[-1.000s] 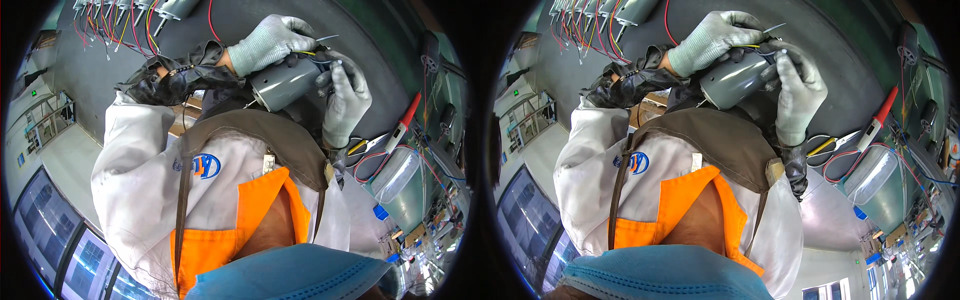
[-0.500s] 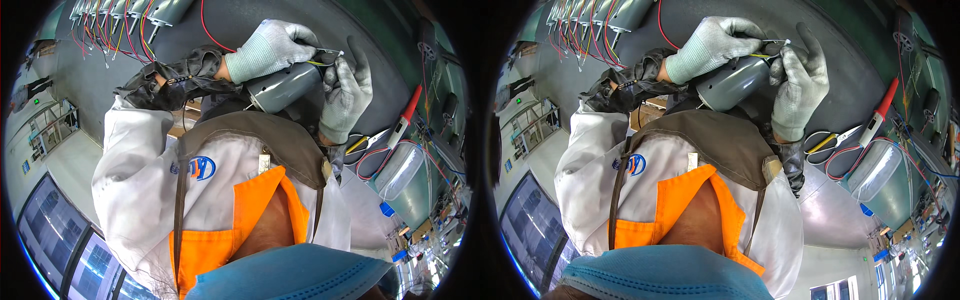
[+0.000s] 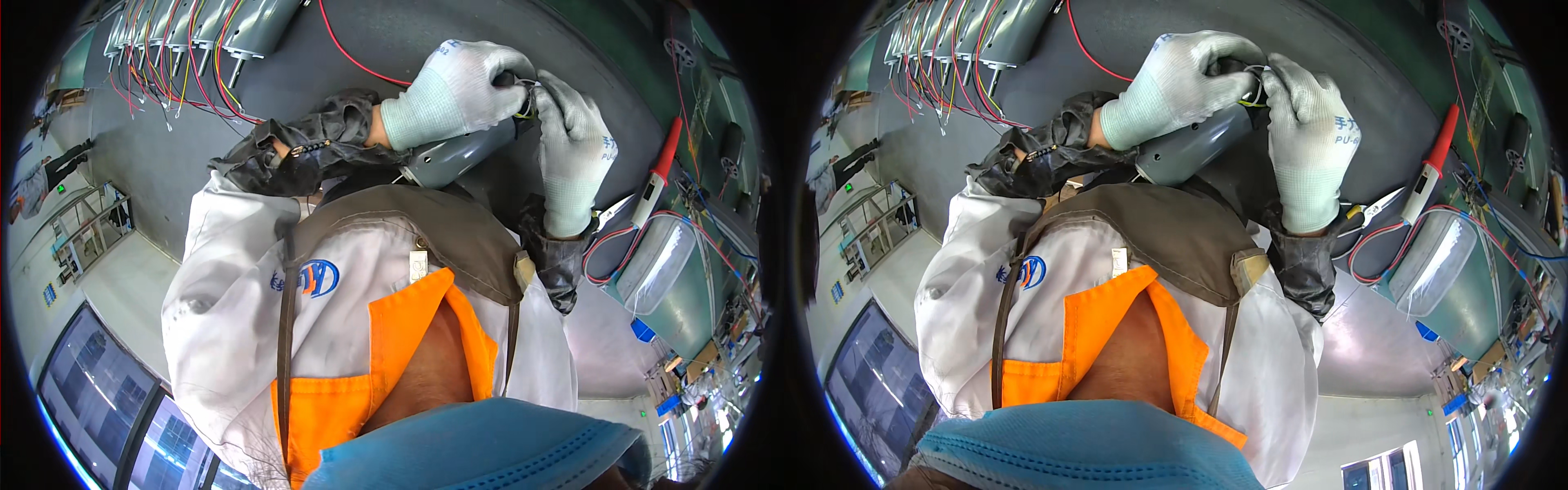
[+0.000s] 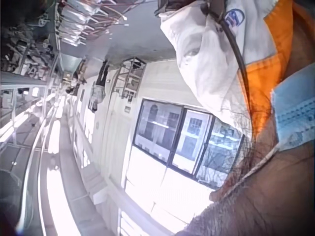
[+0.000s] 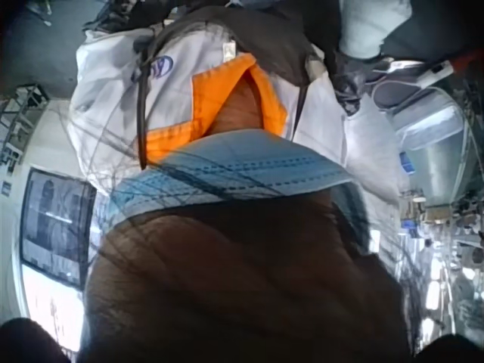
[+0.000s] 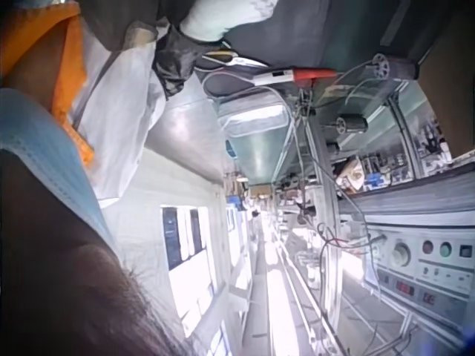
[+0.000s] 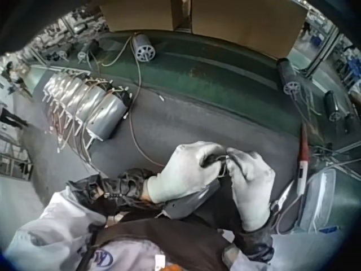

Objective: Assembling electronic units by connecting and securing wires to cylindrical motor-like components.

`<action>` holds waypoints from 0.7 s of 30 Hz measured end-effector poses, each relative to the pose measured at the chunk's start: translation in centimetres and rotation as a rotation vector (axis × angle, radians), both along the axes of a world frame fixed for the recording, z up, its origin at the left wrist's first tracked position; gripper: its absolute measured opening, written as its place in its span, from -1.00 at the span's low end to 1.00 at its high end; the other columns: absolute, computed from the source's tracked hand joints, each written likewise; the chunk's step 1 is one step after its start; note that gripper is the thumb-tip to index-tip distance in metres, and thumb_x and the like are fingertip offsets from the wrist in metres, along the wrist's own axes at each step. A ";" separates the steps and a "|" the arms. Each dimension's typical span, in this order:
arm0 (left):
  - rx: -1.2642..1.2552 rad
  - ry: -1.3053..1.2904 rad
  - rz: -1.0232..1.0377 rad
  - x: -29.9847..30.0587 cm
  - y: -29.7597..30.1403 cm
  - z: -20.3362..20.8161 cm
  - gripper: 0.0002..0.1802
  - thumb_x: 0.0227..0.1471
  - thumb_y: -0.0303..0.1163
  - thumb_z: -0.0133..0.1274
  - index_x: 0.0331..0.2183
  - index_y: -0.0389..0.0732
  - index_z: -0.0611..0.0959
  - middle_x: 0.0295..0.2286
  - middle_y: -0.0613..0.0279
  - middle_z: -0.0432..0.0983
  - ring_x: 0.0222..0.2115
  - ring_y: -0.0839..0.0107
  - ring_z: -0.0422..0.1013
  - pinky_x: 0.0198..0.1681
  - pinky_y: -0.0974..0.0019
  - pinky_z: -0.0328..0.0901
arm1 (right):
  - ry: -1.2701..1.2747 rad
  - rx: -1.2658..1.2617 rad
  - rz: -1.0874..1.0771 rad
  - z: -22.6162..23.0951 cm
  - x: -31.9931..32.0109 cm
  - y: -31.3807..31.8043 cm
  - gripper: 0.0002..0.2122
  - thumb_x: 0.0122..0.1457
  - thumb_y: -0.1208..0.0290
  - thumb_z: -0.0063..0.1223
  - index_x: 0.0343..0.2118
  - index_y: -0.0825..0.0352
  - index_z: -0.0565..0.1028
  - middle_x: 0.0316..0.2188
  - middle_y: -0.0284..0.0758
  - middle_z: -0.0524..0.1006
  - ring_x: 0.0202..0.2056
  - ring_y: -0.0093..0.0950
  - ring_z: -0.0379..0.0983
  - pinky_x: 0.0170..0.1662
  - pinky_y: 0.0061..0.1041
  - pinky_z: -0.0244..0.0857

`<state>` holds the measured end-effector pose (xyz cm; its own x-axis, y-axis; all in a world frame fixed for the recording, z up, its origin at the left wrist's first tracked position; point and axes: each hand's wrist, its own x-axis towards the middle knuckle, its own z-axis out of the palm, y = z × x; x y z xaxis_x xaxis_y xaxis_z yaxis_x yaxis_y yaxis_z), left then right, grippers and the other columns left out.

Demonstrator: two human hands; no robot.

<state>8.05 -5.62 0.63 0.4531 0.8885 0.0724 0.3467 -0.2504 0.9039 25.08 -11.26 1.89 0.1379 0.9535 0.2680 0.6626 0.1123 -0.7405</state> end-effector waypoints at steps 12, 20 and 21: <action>0.125 -0.041 0.093 -0.6 -1.7 -1.0 -0.74 0.10 -0.44 0.18 -0.14 -0.27 0.67 -0.33 0.15 0.62 -0.37 0.41 0.56 -0.25 0.36 0.44 | 0.804 -0.178 -0.133 -6.5 4.6 2.6 -0.87 0.23 0.56 0.12 -0.28 0.54 0.62 -0.41 -0.26 0.64 -0.39 -0.56 0.57 -0.30 -0.61 0.46; 0.474 0.239 -0.069 -0.5 -1.8 -0.5 -0.81 0.10 -0.28 0.17 -0.24 -0.13 0.65 -0.44 0.12 0.58 -0.43 0.10 0.55 -0.39 0.17 0.44 | 1.145 -0.168 -0.112 -4.4 2.2 4.0 -0.80 0.29 0.44 0.09 -0.25 0.52 0.60 -0.36 -0.23 0.64 -0.45 -0.53 0.54 -0.46 -0.61 0.38; 0.512 0.255 -0.091 -0.1 -1.7 -0.8 -0.82 0.10 -0.27 0.16 -0.26 -0.13 0.64 -0.47 0.14 0.57 -0.47 0.12 0.55 -0.44 0.18 0.43 | 1.436 -0.154 -0.068 -3.3 2.1 3.6 -0.77 0.32 0.38 0.06 -0.22 0.51 0.59 -0.37 -0.21 0.64 -0.47 -0.53 0.52 -0.50 -0.62 0.35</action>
<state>7.95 -7.30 -0.20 0.5853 0.7257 0.3618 0.4940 -0.6729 0.5505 27.21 -7.67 -1.39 0.2403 0.9403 -0.2409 -0.6486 -0.0291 -0.7606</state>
